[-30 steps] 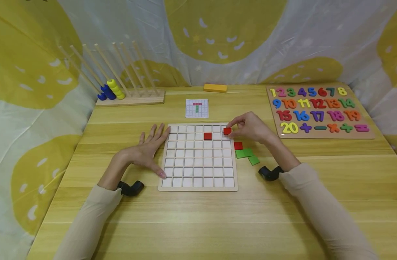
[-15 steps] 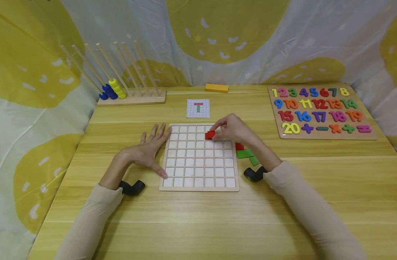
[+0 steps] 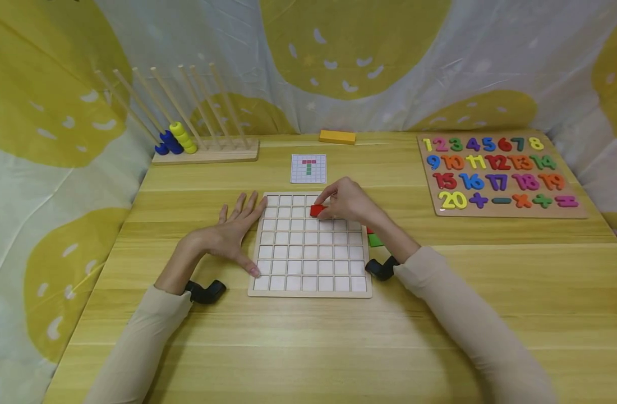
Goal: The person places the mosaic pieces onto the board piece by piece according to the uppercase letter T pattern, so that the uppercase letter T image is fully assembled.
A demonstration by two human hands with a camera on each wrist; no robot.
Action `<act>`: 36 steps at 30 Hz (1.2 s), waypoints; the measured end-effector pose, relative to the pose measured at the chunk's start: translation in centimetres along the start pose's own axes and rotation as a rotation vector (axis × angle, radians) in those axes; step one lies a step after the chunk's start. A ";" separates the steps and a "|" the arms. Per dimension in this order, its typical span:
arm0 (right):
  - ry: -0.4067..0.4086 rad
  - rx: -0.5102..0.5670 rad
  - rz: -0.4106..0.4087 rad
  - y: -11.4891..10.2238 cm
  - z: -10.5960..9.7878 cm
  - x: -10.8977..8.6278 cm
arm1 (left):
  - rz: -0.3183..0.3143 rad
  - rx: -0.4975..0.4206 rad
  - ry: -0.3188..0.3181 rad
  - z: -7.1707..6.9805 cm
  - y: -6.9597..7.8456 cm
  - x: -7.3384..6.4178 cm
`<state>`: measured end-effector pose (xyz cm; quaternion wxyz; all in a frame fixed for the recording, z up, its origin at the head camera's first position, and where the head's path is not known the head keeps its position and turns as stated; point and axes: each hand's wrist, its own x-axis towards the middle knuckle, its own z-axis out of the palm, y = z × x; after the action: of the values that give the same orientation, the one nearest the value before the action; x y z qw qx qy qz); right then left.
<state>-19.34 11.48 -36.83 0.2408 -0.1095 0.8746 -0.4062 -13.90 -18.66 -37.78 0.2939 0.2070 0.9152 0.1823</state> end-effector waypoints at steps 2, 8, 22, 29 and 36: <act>0.001 -0.009 -0.004 -0.1 0.1 0.2 | 0.000 0.001 0.002 0.0 0.0 0.0; -0.004 -0.010 0.007 -0.2 0.4 0.5 | -0.002 0.003 0.000 0.1 0.0 0.0; -0.004 0.028 -0.029 0.2 0.4 0.4 | -0.005 -0.001 -0.001 0.1 -0.1 0.0; -0.012 0.008 -0.044 0.1 0.4 0.8 | -0.001 0.001 0.005 0.1 0.0 0.1; -0.020 0.015 -0.029 0.0 0.5 1.1 | -0.008 0.009 0.001 0.0 0.1 -0.1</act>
<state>-20.01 10.77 -37.47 0.2446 -0.1244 0.8675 -0.4149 -13.80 -18.60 -37.75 0.2931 0.2047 0.9169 0.1773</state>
